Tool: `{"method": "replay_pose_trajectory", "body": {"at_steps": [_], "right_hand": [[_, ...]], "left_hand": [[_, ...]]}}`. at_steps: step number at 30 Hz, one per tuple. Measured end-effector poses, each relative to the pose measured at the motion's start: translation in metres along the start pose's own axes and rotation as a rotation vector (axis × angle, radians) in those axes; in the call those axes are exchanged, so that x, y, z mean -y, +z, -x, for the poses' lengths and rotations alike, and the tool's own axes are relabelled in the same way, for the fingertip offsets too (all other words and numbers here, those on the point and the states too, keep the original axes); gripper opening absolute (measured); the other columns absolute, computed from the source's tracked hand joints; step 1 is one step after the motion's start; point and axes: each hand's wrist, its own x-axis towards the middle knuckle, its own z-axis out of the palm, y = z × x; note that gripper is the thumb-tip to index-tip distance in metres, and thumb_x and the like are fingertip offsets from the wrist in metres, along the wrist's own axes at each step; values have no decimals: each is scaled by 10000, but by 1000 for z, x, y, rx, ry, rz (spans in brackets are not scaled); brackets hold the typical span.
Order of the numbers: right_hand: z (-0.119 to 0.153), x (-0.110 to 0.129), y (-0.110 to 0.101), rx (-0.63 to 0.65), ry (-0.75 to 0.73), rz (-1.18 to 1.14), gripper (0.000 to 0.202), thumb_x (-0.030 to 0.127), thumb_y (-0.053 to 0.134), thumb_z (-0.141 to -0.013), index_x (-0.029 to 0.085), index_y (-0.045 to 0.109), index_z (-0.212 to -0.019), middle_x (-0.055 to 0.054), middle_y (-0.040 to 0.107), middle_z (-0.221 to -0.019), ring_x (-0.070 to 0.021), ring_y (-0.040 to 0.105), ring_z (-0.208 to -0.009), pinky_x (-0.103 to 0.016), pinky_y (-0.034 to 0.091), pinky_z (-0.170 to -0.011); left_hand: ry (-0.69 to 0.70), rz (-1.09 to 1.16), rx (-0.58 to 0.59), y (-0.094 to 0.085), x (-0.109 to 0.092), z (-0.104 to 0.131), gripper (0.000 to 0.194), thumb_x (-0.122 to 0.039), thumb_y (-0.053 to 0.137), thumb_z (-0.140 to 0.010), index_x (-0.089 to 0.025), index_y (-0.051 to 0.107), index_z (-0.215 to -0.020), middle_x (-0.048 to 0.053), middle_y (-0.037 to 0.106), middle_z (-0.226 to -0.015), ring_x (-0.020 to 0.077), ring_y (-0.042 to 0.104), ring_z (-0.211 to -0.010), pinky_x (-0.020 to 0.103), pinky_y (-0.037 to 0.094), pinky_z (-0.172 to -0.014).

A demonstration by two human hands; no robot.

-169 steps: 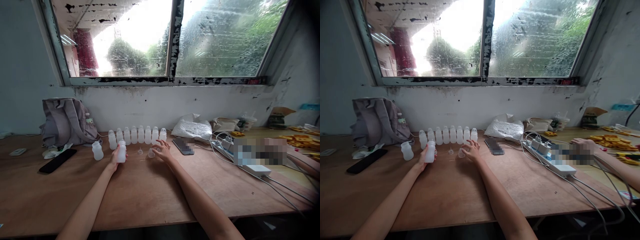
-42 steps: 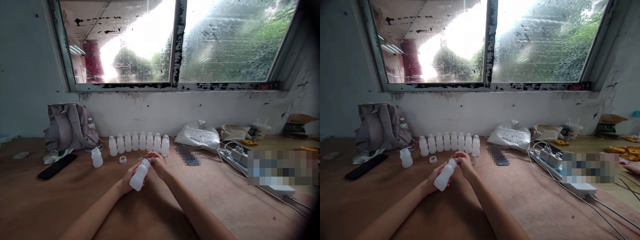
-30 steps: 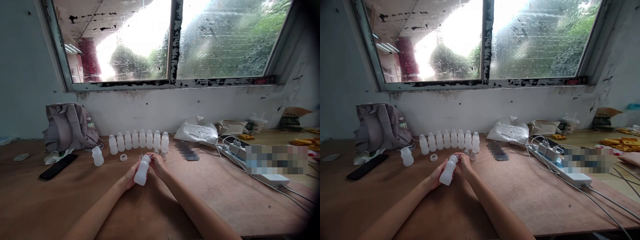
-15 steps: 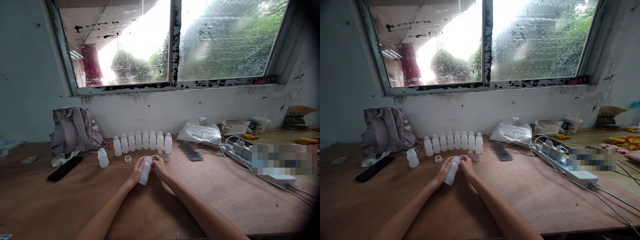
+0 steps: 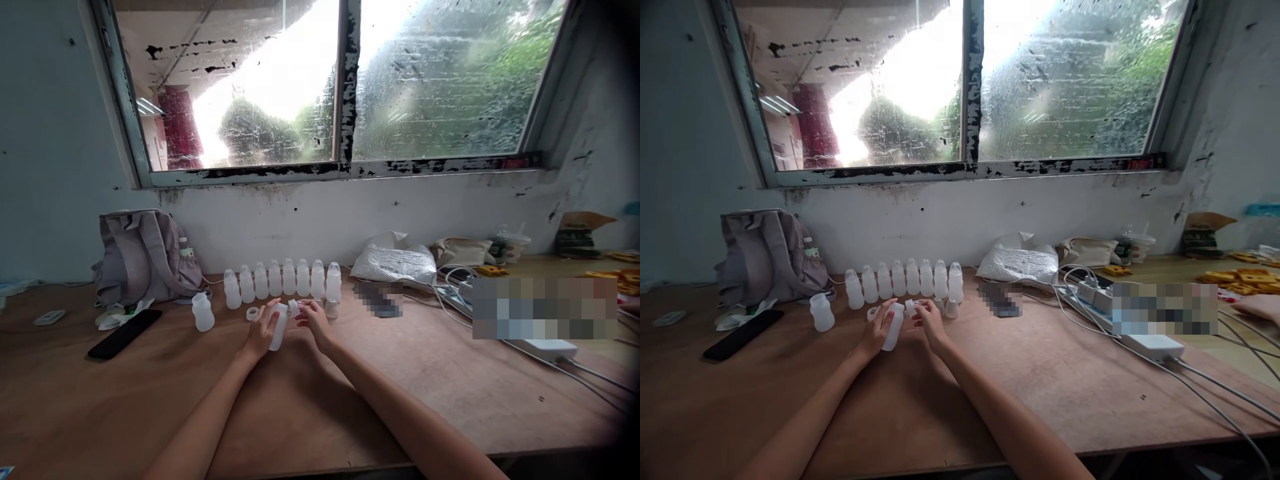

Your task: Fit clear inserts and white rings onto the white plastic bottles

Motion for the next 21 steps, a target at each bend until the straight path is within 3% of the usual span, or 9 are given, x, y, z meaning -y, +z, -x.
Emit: {"method": "replay_pose_trajectory", "body": {"at_steps": [6, 12, 18, 21], "right_hand": [[-5, -12, -7, -39, -66, 227, 137, 280, 547, -669, 191, 511, -767, 3, 524, -679, -120, 505, -552, -233, 396, -463], [1, -34, 5, 199, -417, 718, 98, 137, 516, -669, 204, 532, -739, 2, 508, -709, -126, 474, -623, -256, 399, -603], [6, -36, 8, 286, -532, 929, 175, 125, 492, -696, 202, 528, -848, -31, 496, -828, -153, 485, -721, -267, 392, -659], [7, -35, 7, 295, -530, 959, 188, 136, 488, -707, 202, 526, -878, -42, 499, -858, -165, 491, -756, -277, 392, -690]], "left_hand": [[49, -90, -27, -10, 3, -3, 348, -356, 559, -732, -238, 468, -1046, 62, 460, -1151, 233, 393, -1112, 332, 251, -974], [93, -65, -29, -15, -3, -5, 311, -307, 645, -641, -234, 543, -926, 67, 529, -983, 261, 452, -1018, 340, 300, -925], [267, -363, -18, -36, -11, 2, 272, -326, 621, -670, -247, 531, -915, 58, 559, -1028, 255, 458, -1025, 392, 140, -1017], [376, -563, -147, -59, -13, -4, 258, -364, 581, -712, -247, 509, -930, 61, 547, -1095, 242, 450, -1062, 392, 116, -1022]]}}
